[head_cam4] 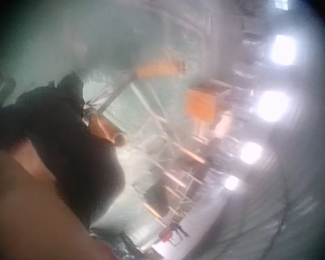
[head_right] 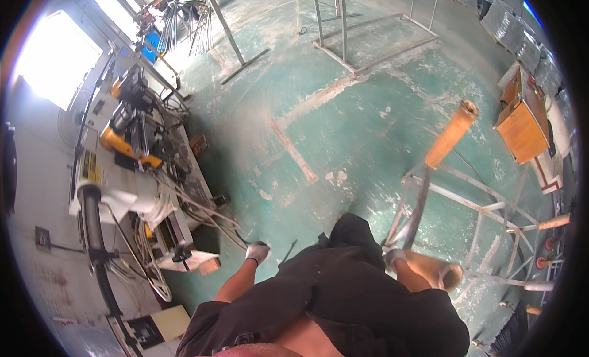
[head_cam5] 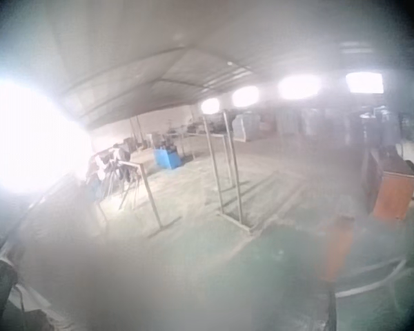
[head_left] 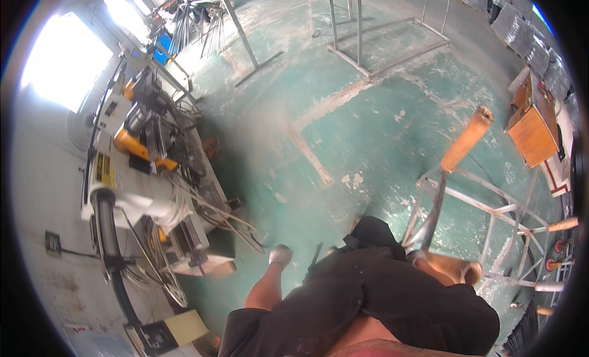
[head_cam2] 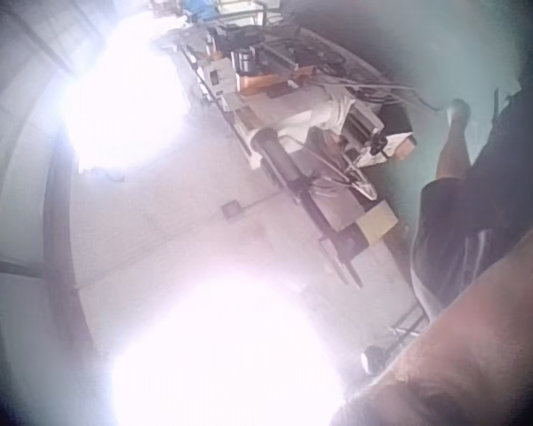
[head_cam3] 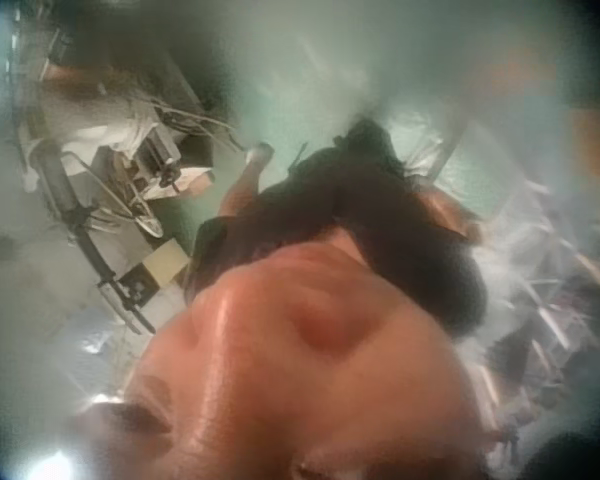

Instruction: The person carries a bundle of long metal rods and places them on a rack. They then walk through the workshop, unwrap a red metal frame from plastic, and later handle a single metal rod, positioning it into a machine and adjusting the machine's controls.

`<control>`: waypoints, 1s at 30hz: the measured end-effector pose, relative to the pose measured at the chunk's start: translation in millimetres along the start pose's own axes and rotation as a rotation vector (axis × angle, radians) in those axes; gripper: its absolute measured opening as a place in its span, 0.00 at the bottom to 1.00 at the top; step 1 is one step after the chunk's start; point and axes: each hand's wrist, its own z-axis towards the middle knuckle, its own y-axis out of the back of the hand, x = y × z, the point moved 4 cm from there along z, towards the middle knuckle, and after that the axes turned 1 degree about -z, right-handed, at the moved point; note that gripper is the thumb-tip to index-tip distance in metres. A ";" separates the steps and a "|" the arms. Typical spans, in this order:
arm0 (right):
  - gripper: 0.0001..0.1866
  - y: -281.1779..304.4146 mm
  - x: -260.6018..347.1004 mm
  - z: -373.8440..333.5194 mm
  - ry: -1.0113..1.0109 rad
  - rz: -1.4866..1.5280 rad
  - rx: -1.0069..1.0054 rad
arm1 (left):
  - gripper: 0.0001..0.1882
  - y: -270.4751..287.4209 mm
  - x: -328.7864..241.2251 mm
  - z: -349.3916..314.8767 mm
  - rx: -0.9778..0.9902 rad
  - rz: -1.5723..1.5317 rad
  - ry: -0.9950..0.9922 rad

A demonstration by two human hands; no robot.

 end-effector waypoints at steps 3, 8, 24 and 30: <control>0.11 -20.0 27.3 93.3 -0.004 -0.200 -0.110 | 0.19 51.4 0.9 83.9 -0.122 -0.357 0.151; 0.16 184.8 -9.7 188.5 -0.212 0.458 -0.045 | 0.18 81.3 -39.4 228.2 -0.035 -0.187 0.121; 0.09 1264.1 -2.8 36.9 1.264 0.490 -1.913 | 0.23 282.1 -289.5 564.9 0.014 -0.431 0.187; 0.11 1389.7 -15.3 54.6 1.355 0.292 -1.919 | 0.23 416.9 -336.1 749.5 0.078 -0.256 0.017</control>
